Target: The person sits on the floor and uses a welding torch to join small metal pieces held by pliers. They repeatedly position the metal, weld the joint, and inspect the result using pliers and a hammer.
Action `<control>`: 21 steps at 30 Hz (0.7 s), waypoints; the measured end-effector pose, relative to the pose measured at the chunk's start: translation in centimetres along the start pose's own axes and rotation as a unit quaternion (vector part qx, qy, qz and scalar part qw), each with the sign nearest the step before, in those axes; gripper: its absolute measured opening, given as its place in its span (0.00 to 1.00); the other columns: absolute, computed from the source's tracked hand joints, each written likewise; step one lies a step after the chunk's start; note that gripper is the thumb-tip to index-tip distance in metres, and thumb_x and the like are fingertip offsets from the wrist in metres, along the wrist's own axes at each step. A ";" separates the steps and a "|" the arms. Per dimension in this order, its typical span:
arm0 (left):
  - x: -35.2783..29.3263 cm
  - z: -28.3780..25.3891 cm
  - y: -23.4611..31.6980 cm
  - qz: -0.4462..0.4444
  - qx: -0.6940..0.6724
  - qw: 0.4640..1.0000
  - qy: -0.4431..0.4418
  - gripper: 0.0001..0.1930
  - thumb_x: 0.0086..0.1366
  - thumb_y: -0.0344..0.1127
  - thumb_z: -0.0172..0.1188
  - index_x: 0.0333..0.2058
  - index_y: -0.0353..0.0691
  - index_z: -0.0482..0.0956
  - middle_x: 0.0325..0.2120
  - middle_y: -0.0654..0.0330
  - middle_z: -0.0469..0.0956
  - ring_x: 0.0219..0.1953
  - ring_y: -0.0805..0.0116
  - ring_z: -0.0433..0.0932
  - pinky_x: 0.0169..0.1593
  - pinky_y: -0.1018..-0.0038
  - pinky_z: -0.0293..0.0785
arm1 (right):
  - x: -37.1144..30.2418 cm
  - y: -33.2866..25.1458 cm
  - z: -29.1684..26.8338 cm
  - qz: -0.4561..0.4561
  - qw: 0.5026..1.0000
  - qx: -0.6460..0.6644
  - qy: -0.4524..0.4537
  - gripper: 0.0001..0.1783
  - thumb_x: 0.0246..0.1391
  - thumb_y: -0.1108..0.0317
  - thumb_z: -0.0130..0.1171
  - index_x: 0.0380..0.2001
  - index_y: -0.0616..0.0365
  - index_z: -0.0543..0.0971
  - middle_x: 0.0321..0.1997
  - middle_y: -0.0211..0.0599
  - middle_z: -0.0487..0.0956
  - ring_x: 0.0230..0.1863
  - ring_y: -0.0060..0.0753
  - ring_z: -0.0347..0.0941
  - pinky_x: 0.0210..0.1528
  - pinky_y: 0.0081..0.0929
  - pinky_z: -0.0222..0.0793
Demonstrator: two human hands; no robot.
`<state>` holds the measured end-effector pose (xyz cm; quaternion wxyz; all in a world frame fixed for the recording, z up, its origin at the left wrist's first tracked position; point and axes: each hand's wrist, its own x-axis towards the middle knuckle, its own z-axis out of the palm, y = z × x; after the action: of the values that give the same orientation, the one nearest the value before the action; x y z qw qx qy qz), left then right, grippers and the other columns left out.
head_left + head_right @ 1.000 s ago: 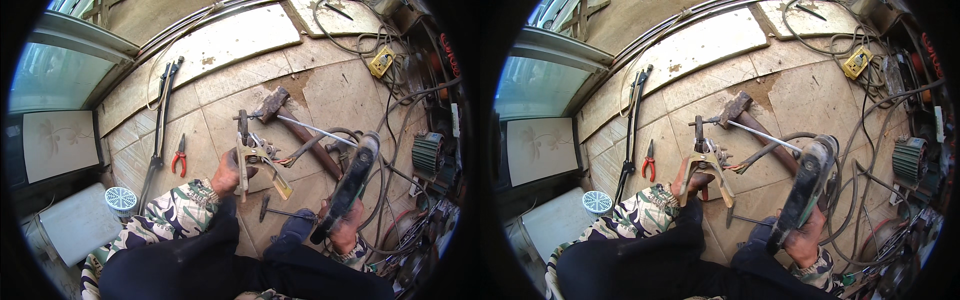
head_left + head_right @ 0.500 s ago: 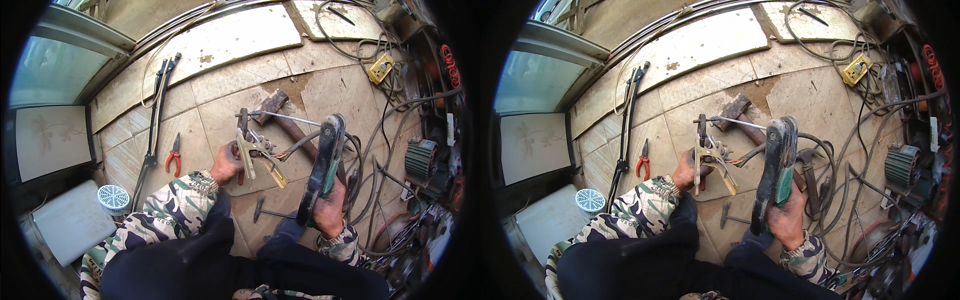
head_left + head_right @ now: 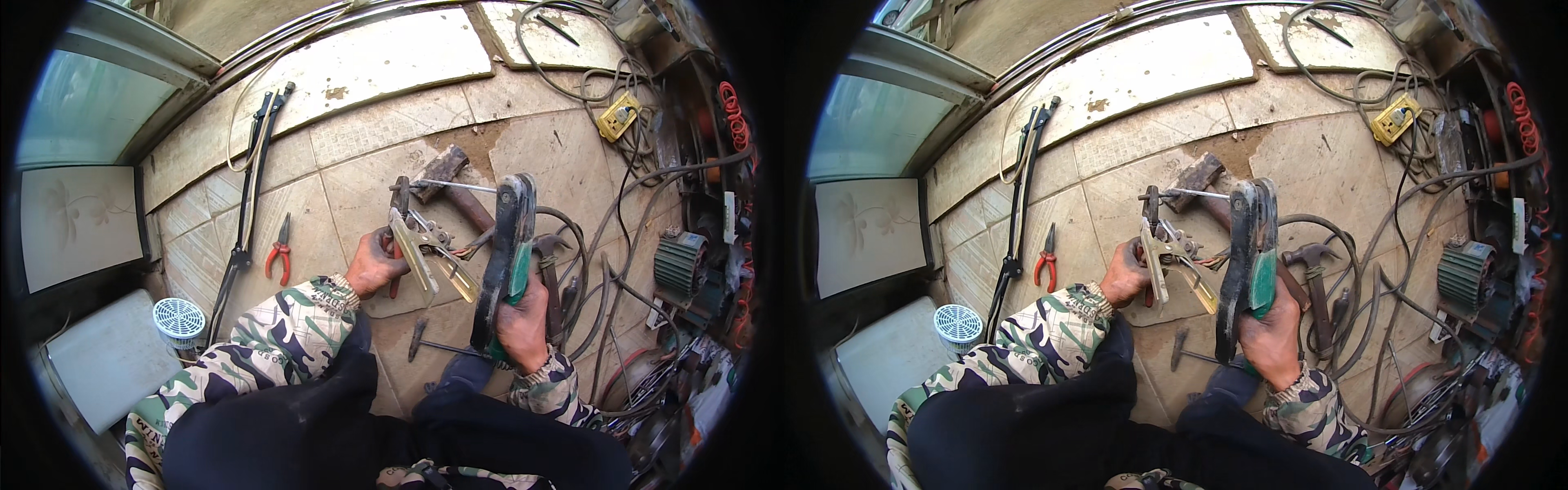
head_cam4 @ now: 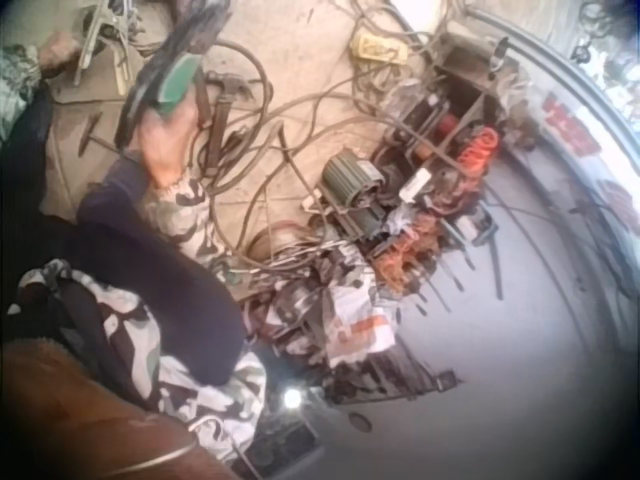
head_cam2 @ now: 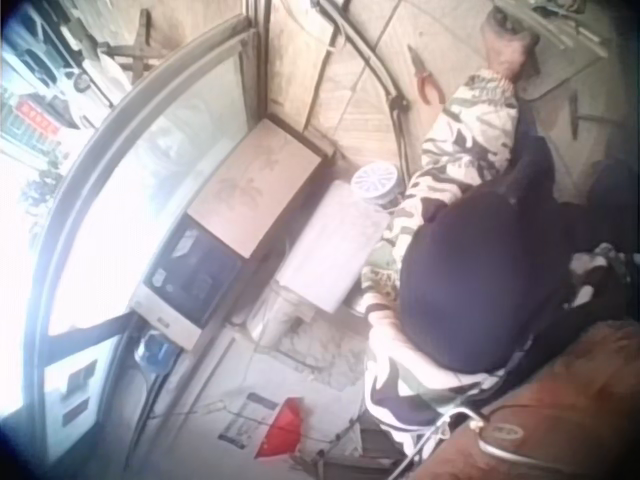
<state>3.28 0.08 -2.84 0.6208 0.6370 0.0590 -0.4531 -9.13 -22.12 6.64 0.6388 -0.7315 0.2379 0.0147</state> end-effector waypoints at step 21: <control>-0.2 0.3 0.4 -0.003 -0.004 1.000 0.004 0.22 0.56 0.23 0.68 0.49 0.28 0.73 0.31 0.63 0.79 0.27 0.78 0.77 0.27 0.76 0.78 | -0.1 -0.7 0.3 0.001 1.000 0.016 0.000 0.13 0.49 0.81 0.52 0.40 0.67 0.77 0.33 0.28 0.77 0.35 0.18 0.70 0.39 0.20 0.69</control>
<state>3.27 -0.12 -2.41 0.6217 0.6362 0.0652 -0.4522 -8.92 -21.77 7.30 0.6505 -0.7210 0.2386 0.0118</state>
